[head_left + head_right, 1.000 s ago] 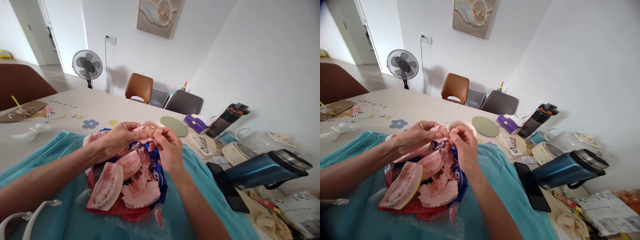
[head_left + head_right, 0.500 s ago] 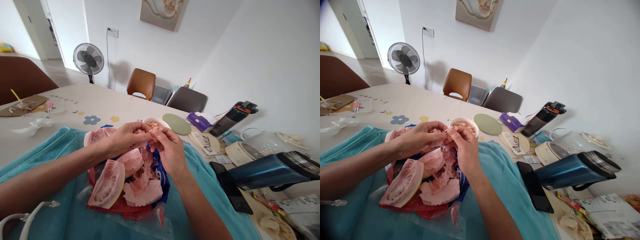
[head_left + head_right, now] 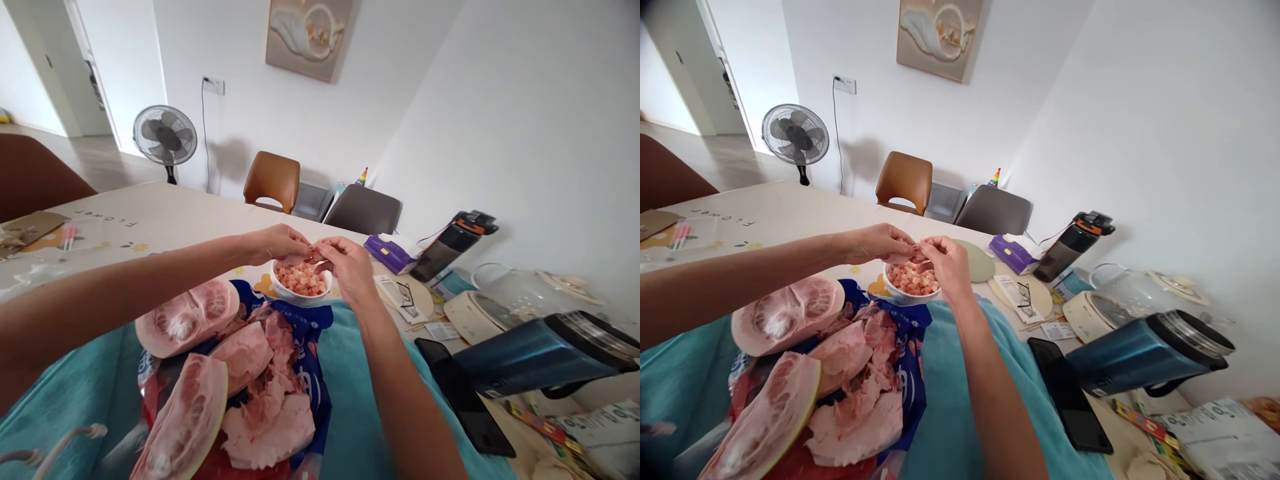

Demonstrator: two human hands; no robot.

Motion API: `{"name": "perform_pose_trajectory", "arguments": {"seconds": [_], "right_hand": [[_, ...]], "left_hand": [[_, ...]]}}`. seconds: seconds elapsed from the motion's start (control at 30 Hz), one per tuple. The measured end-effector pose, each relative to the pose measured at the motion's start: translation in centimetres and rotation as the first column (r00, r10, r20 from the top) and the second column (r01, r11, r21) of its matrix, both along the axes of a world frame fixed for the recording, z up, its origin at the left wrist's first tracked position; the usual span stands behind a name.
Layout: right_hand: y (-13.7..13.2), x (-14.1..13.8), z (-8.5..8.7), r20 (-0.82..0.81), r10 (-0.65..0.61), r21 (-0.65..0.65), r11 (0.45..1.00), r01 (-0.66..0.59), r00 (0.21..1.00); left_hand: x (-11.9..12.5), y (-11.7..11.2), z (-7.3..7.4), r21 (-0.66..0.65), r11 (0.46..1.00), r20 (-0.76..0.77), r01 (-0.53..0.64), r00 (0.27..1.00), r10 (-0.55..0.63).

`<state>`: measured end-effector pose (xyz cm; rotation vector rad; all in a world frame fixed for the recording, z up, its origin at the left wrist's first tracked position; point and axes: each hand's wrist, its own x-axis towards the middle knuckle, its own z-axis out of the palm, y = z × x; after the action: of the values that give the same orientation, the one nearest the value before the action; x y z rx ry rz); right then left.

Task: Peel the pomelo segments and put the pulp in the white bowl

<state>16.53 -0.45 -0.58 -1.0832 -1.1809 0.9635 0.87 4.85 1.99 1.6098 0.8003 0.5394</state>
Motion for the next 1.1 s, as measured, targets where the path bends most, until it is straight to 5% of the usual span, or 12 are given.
{"name": "perform_pose_trajectory", "arguments": {"seconds": [0.27, 0.63, 1.1], "right_hand": [[2.4, 0.7, -3.1, -0.010, -0.116, 0.002, 0.993, 0.116, 0.993], [2.4, 0.6, -3.2, -0.273, -0.014, -0.064, 0.998, -0.004, 0.962], [2.4, 1.3, -2.9, -0.229, -0.073, 0.027, 0.996, 0.081, 0.971]], "left_hand": [[1.3, 2.8, -2.6, -0.071, 0.993, -0.049, -0.091, 0.995, 0.088], [0.5, 2.9, -3.1, -0.027, 0.991, 0.017, -0.128, 0.992, 0.128], [-0.4, 3.5, -2.9, -0.039, 0.990, 0.007, -0.132, 0.991, 0.133]]}}
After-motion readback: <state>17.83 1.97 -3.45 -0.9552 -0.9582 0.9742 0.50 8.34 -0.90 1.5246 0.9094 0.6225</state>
